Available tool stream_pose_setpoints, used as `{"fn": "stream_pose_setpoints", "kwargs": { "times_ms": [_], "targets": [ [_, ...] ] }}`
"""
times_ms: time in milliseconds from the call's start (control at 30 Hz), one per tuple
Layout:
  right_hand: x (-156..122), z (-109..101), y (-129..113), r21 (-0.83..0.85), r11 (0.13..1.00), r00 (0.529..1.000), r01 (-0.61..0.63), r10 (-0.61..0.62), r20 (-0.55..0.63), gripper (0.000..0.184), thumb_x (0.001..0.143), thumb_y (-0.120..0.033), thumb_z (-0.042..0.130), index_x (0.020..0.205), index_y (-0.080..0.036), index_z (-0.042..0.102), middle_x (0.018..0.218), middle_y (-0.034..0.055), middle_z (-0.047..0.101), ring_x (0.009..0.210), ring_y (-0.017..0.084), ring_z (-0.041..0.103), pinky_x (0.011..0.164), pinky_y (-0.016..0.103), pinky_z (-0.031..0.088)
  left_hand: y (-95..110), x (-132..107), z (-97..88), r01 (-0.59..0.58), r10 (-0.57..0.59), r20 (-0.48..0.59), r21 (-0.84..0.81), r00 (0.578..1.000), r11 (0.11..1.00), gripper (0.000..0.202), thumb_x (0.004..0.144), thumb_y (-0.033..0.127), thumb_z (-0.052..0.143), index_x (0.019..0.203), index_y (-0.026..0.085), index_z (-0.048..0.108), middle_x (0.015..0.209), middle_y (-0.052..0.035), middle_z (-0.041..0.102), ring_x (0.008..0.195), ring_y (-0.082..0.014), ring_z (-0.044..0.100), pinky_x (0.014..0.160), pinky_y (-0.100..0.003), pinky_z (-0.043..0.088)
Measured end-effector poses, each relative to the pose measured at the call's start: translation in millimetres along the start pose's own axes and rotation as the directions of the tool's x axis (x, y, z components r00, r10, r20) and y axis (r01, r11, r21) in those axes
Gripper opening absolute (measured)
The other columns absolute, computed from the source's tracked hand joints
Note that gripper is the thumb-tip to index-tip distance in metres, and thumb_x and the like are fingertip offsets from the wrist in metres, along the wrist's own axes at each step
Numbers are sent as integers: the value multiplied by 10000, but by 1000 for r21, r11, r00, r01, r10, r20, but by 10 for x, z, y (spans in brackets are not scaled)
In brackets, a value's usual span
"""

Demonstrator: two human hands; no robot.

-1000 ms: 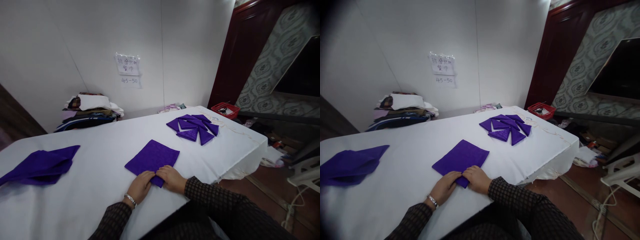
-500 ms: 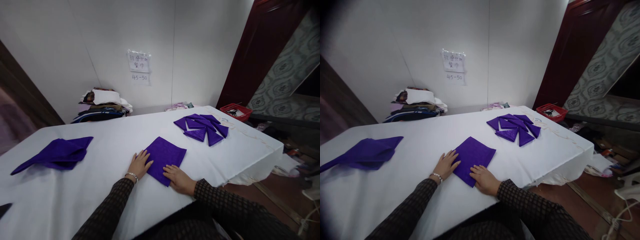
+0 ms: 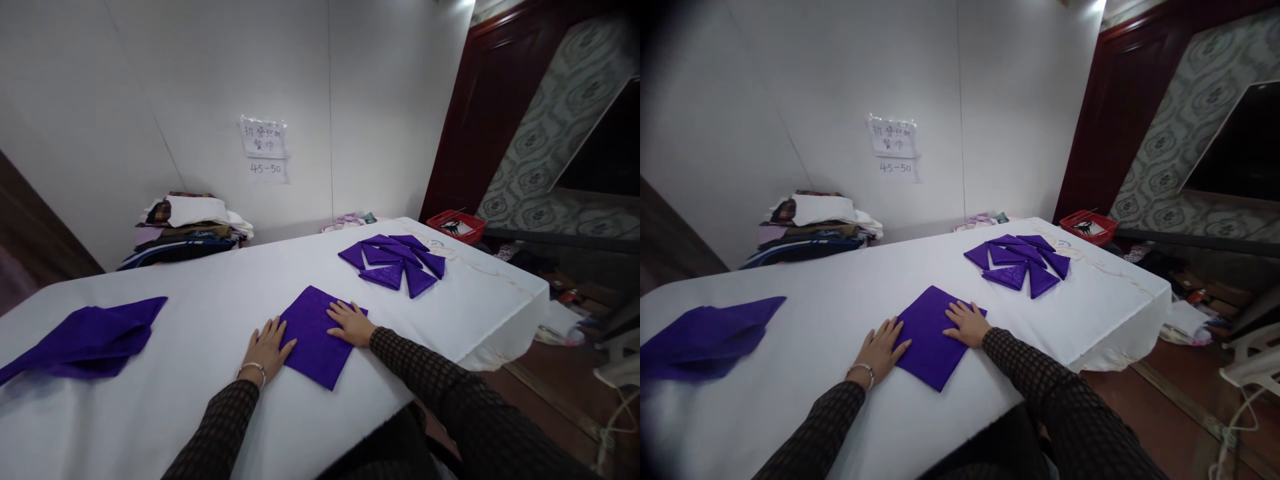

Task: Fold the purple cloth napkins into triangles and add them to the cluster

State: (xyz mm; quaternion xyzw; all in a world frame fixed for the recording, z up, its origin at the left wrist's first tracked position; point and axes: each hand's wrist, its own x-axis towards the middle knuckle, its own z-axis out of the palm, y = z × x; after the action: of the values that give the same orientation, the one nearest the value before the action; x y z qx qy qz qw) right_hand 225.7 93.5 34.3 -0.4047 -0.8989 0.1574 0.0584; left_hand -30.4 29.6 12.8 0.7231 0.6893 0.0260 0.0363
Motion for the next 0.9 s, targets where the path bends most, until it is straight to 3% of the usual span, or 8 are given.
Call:
{"fn": "stream_pose_setpoints", "kwargs": {
  "times_ms": [133,367,500,667,900],
  "targets": [
    [-129,100,215,-38,996,995,-78,75,-64,721,889,-646,281,1447,-191,273,1515,113,213,1395,265,146,1093,531,80,-7,9,29,0,0,-9,0,1000,1000,646,886,538,296,1415,168,324,1510,-91,255,1396,-259,193,1108,-506,175],
    [-249,140,378,-95,982,984,-165,157,-84,731,889,-646,242,1447,-174,275,1517,115,205,1393,266,157,1094,515,100,43,-27,-19,2,-2,13,-37,1000,999,669,881,580,267,1422,189,302,1522,-80,233,1404,-249,160,1119,-495,139],
    [-229,150,386,-135,977,985,-167,158,-69,707,899,-620,230,1436,-166,299,1511,113,225,1390,266,172,1090,517,127,97,-31,-112,37,-31,73,-85,997,996,713,860,625,260,1428,194,285,1530,-88,203,1408,-260,137,1118,-520,105],
    [-249,214,330,-189,972,983,-139,113,-142,700,901,-609,234,1428,-155,315,1509,122,232,1397,266,138,1096,513,104,225,-132,-134,31,-34,-20,-111,999,993,745,844,670,231,1431,214,273,1535,-93,184,1414,-266,98,1112,-559,50],
    [-327,272,326,-107,987,980,-117,97,-173,618,923,-528,267,1405,-154,360,1486,134,286,1383,286,194,1077,544,164,202,-317,-72,36,-42,-23,-228,999,973,676,874,614,251,1385,186,367,1510,-111,262,1404,-262,154,1114,-541,95]
  ]
}}
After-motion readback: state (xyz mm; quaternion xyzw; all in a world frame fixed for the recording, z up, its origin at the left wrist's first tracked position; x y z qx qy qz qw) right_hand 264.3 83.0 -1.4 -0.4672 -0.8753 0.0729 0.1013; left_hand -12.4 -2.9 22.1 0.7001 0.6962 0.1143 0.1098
